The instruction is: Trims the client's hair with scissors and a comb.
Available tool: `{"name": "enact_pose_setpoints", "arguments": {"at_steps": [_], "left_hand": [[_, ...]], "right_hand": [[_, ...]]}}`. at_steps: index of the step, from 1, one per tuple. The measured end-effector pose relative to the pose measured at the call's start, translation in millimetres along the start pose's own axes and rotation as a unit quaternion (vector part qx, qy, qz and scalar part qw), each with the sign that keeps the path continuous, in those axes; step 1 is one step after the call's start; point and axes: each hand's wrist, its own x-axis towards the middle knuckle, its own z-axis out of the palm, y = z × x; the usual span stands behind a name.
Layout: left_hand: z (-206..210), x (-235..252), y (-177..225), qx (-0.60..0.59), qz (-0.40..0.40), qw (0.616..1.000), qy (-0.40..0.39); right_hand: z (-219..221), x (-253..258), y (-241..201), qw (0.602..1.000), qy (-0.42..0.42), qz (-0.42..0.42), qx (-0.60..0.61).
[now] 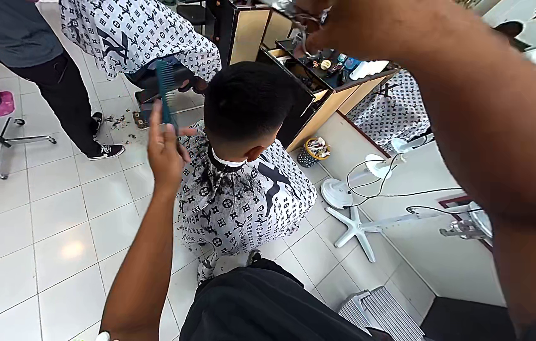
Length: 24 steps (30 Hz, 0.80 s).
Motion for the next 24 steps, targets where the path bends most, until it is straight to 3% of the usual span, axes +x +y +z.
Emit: {"name": "enact_pose_setpoints", "arguments": {"at_steps": [4, 8, 11, 15, 20, 24], "left_hand": [[48.9, -38.6, 8.8, 0.007, 0.020, 1.000, -0.021], [75.9, -50.9, 3.8, 0.159, 0.096, 0.982, -0.014], [85.9, -55.7, 0.8, 0.312, 0.165, 0.936, -0.014], [88.1, -64.3, 6.8, 0.478, 0.284, 0.830, -0.045], [86.0, -61.1, 50.6, 0.538, 0.244, 0.807, 0.007], [108.7, -64.9, 51.2, 0.619, 0.260, 0.740, -0.041]], "right_hand": [[18.7, -54.6, 60.2, 0.995, 0.059, 0.042, 0.066], [50.8, -97.7, 99.3, 0.980, 0.100, 0.073, 0.156], [73.9, -118.7, 123.7, 0.961, 0.112, 0.101, 0.230], [104.6, -138.4, 154.4, 0.935, 0.122, 0.136, 0.304], [140.7, -147.4, 185.1, 0.897, 0.138, 0.144, 0.394], [162.6, -143.6, 193.7, 0.872, 0.133, 0.133, 0.452]]}}
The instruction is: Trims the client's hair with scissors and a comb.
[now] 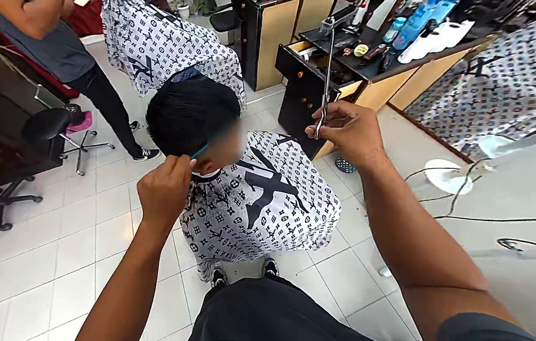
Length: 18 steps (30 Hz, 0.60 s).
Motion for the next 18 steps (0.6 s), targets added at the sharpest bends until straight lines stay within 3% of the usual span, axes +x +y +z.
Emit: {"name": "enact_pose_setpoints", "arguments": {"at_steps": [3, 7, 10, 14, 18], "left_hand": [[-2.6, 0.9, 9.3, 0.040, 0.033, 0.998, -0.024], [-28.0, 15.9, 11.6, 0.046, -0.027, 0.998, -0.025], [-23.3, 15.6, 15.0, 0.056, -0.018, 0.997, -0.056], [-13.5, 2.0, 9.8, 0.020, 0.085, 0.991, -0.098], [-20.7, -3.4, -3.7, -0.075, 0.069, 0.990, -0.099]], "right_hand": [[5.1, 4.5, 13.2, 0.999, -0.017, -0.002, 0.035], [10.2, 12.2, 29.4, 0.997, -0.030, -0.008, 0.067], [17.1, 15.7, 32.8, 0.996, -0.034, -0.010, 0.083], [29.5, 20.0, 28.1, 0.995, -0.023, -0.093, -0.036], [47.4, 23.3, 18.9, 0.958, -0.006, -0.209, -0.196]]}}
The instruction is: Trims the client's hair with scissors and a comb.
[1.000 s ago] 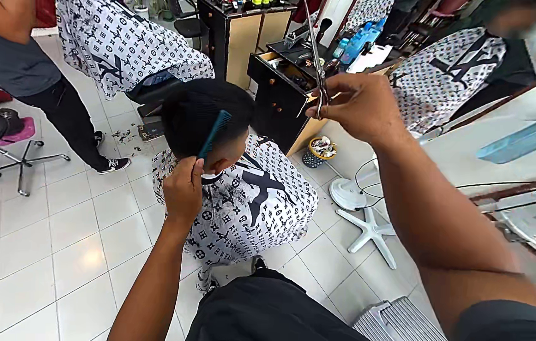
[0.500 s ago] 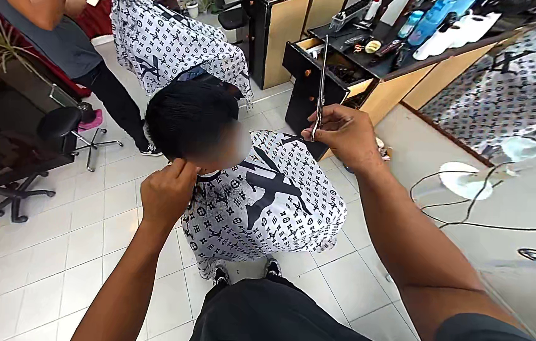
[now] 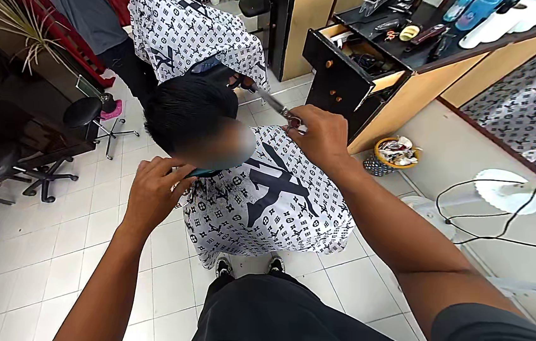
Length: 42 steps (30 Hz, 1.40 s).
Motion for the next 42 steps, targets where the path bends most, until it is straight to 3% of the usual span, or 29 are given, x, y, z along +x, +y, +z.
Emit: {"name": "enact_pose_setpoints", "arguments": {"at_steps": [3, 6, 30, 32, 36, 39, 42], "left_hand": [[-10.1, -1.2, -6.2, 0.008, -0.043, 0.998, 0.038], [-17.6, 2.6, -10.6, 0.028, -0.055, 0.996, 0.070], [-19.1, 14.8, -24.0, 0.066, 0.014, 0.981, 0.184], [-23.4, 14.3, -20.8, 0.030, -0.034, 0.982, 0.181], [-20.4, 16.9, -10.5, -0.045, -0.146, 0.977, 0.150], [-4.4, 16.9, 3.6, 0.011, -0.109, 0.991, 0.074], [1.8, 17.5, 10.4, 0.060, -0.047, 0.994, 0.080]], "right_hand": [[20.8, 4.5, 0.2, 0.991, 0.022, -0.097, -0.088], [35.6, 8.7, -3.6, 0.980, 0.025, -0.142, -0.140], [42.3, 18.5, -38.0, 0.972, 0.054, -0.168, -0.157], [37.7, 11.2, -35.2, 0.982, 0.047, -0.144, -0.108], [24.9, -11.2, -26.9, 0.999, 0.039, 0.000, 0.031], [18.5, -23.9, -13.7, 0.993, 0.047, 0.083, 0.075], [12.8, -29.4, 0.6, 0.988, 0.049, 0.121, 0.088]]}}
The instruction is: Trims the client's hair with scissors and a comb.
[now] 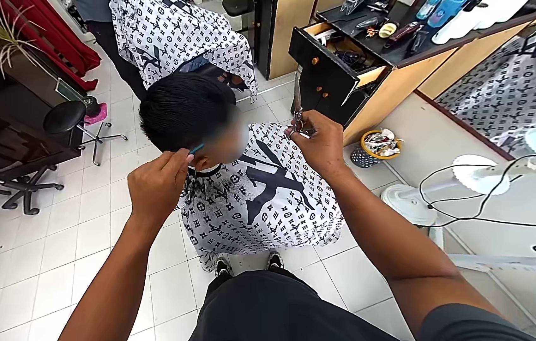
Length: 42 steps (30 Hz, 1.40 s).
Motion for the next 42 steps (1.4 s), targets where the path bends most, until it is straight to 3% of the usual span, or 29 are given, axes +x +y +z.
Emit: {"name": "enact_pose_setpoints", "arguments": {"at_steps": [4, 7, 10, 15, 19, 25, 31, 34, 38, 39, 41, 42], "left_hand": [[-10.8, 14.3, 14.0, 0.011, -0.047, 0.999, -0.014], [4.4, 12.9, 25.4, -0.016, -0.017, 0.997, -0.080], [20.8, 8.9, 30.3, -0.054, 0.003, 0.995, -0.087], [20.9, 16.2, 39.7, 0.010, -0.027, 0.999, -0.036], [16.5, 24.9, 39.5, 0.065, -0.026, 0.997, 0.022], [15.3, 27.6, 24.7, 0.142, 0.090, 0.979, 0.111], [19.7, 29.0, 17.0, 0.139, 0.125, 0.972, 0.143], [9.1, 27.3, 12.5, 0.103, 0.104, 0.979, 0.143], [-19.2, 22.3, 0.7, 0.004, -0.095, 0.990, 0.107], [-19.7, 19.9, 2.8, 0.006, -0.114, 0.992, 0.060], [-10.4, 14.0, 7.5, 0.039, -0.069, 0.997, -0.009], [-5.4, 11.5, 6.9, 0.049, -0.028, 0.998, -0.005]], "right_hand": [[-5.3, 6.8, 12.7, 1.000, -0.018, 0.021, -0.007], [-3.2, 19.0, 15.4, 0.999, -0.040, -0.008, -0.035], [4.7, 36.7, 18.9, 0.993, -0.056, -0.064, -0.083], [25.5, 65.5, 39.7, 0.972, -0.038, -0.190, -0.135], [36.1, 79.6, 47.9, 0.954, -0.040, -0.244, -0.170], [46.4, 89.2, 33.4, 0.935, 0.003, -0.302, -0.185], [47.0, 88.1, 13.9, 0.927, 0.013, -0.332, -0.176], [41.5, 74.9, 15.1, 0.938, 0.019, -0.316, -0.142], [14.2, 35.6, 19.6, 0.983, 0.002, -0.181, -0.032], [6.0, 24.7, 20.9, 0.990, -0.007, -0.143, 0.001], [-8.6, 0.6, 23.8, 0.995, -0.018, -0.092, 0.042], [-13.7, -12.7, 24.4, 0.996, -0.017, -0.073, 0.055]]}}
